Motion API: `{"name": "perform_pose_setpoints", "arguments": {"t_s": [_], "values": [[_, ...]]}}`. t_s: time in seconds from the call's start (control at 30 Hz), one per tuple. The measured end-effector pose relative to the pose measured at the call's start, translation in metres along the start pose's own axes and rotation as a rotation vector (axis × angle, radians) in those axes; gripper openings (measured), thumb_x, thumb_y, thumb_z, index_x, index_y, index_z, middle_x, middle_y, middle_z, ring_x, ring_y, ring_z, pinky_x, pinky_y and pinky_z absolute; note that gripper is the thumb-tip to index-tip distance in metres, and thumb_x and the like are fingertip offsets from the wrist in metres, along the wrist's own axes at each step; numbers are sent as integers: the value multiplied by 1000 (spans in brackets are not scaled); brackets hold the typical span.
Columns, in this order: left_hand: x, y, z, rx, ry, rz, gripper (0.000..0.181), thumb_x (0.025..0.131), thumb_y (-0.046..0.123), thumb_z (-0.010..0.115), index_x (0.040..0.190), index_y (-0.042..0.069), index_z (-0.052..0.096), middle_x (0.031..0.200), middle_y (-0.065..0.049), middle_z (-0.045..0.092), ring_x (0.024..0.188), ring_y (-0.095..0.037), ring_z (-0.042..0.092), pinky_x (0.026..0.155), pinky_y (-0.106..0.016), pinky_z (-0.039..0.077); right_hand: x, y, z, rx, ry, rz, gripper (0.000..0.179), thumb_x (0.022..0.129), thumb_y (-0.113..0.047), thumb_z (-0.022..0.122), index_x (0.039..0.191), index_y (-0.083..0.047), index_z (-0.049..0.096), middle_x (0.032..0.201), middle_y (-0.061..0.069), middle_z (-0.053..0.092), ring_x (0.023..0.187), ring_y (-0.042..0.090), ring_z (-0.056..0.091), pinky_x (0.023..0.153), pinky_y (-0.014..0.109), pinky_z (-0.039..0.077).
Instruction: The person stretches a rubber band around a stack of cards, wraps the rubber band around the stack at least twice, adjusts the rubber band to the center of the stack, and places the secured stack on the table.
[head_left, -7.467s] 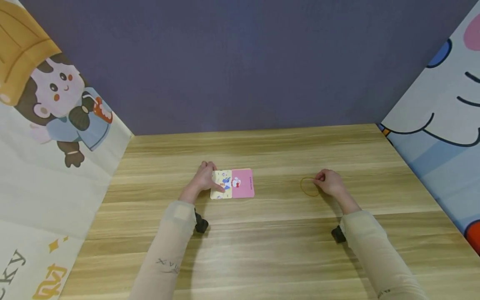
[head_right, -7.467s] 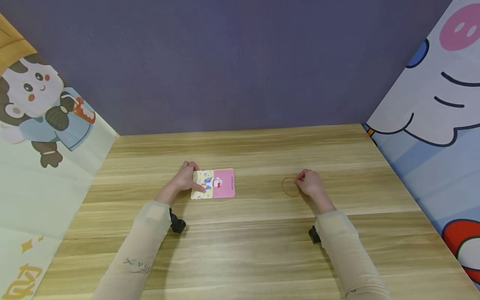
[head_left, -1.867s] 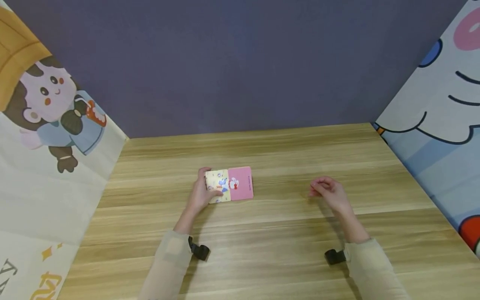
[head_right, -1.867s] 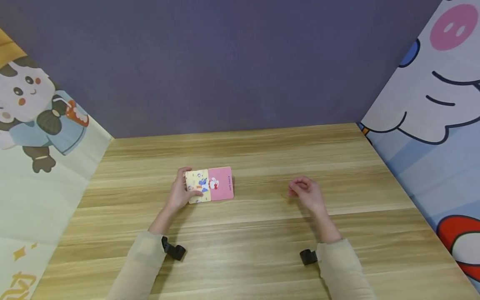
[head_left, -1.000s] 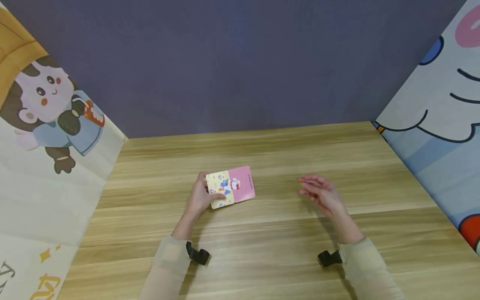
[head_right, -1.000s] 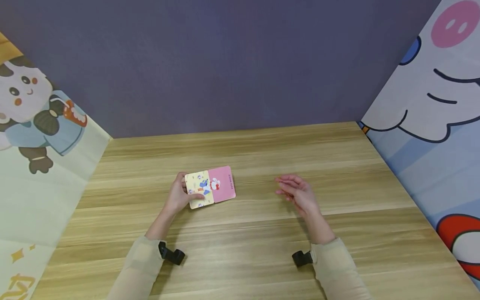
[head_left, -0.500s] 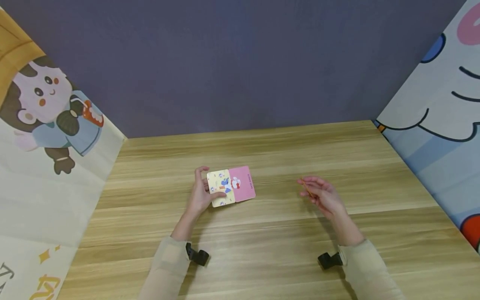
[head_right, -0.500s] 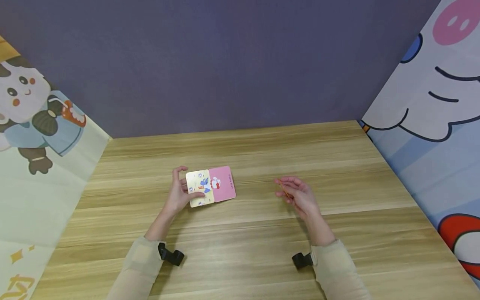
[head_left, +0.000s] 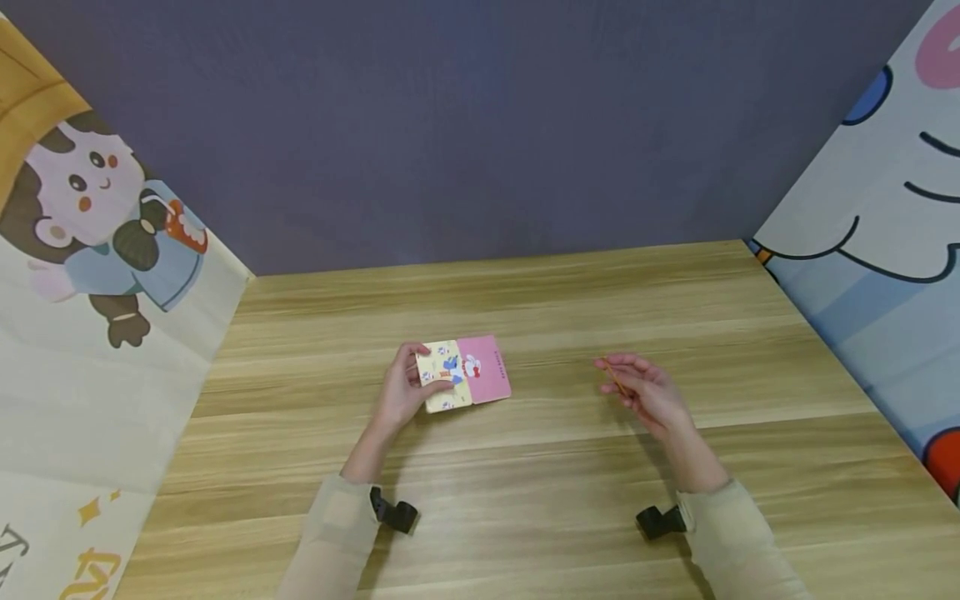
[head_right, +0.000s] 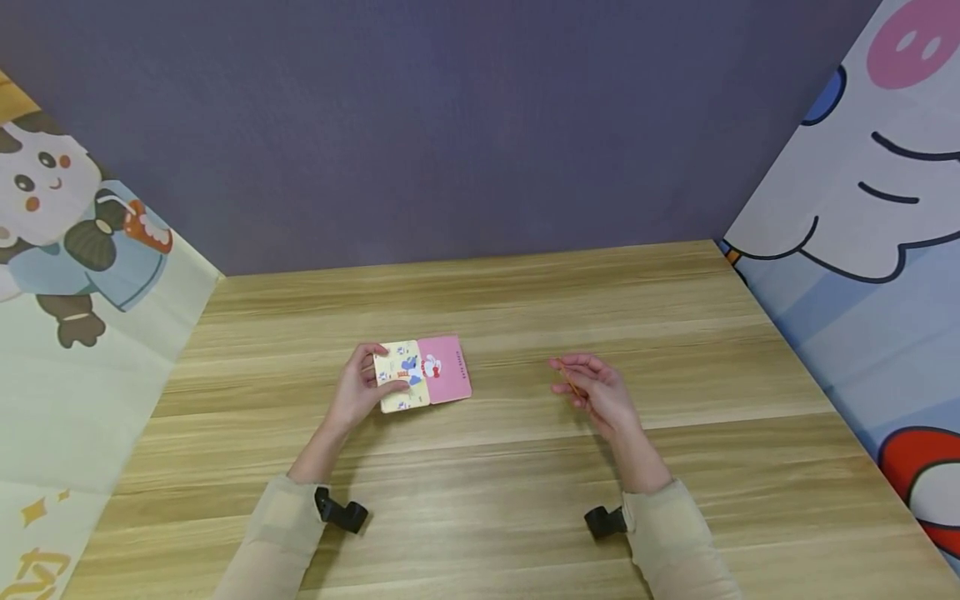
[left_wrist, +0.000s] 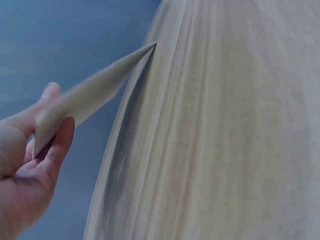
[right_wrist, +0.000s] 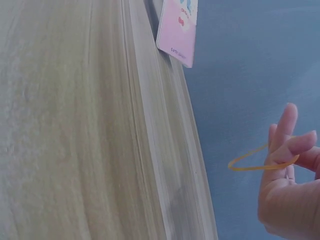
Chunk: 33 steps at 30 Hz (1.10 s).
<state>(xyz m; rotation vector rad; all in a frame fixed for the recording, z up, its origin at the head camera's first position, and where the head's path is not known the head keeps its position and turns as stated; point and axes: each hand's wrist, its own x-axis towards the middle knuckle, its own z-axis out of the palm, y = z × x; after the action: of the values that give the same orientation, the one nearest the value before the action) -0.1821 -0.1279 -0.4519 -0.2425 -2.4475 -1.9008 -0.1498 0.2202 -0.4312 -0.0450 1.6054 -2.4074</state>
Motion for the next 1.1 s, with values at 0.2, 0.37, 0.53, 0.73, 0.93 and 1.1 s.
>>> {"name": "perform_pose_setpoints", "arguments": {"t_s": [0.2,0.37,0.53,0.73,0.93,1.1], "values": [[-1,-5,-1,-110,-41,76,42,79,6,64,110,-6,39,94,-19,54,63,-15,60,47,-21,52,-2,0,-1,5,1,-1,23,89,6,42,100,-9,55,100,-2,64,72,12,62,45,10,38],[-3,-3,0,-152,-14,54,41,78,-3,62,112,-5,39,99,-21,53,53,-12,56,41,-19,49,-3,0,0,-10,25,14,17,87,3,49,99,-9,54,100,-2,64,70,10,62,44,10,38],[-4,-3,2,-243,21,53,57,75,-13,59,122,-3,28,105,-27,52,63,-16,61,53,-26,55,-4,-1,2,-29,38,24,10,87,-4,54,93,-11,56,99,-3,64,70,9,62,43,9,37],[-7,-1,5,-321,48,68,67,74,-12,61,129,-6,22,111,-30,51,73,-21,64,61,-31,56,-3,-5,5,-25,22,4,7,88,-7,53,95,-8,55,106,1,62,85,14,61,69,16,52],[-1,-24,12,-335,54,148,52,75,1,67,120,-5,42,107,-21,57,71,-24,64,56,-32,56,1,-5,13,-85,-33,-62,23,88,-5,52,109,4,47,116,8,54,101,17,55,95,30,42],[6,-44,17,-365,46,209,51,75,5,68,120,0,45,108,-17,59,72,-25,64,57,-35,56,7,-6,22,-100,-47,-65,37,87,-3,54,116,13,37,123,17,46,105,17,52,99,34,36]]}}
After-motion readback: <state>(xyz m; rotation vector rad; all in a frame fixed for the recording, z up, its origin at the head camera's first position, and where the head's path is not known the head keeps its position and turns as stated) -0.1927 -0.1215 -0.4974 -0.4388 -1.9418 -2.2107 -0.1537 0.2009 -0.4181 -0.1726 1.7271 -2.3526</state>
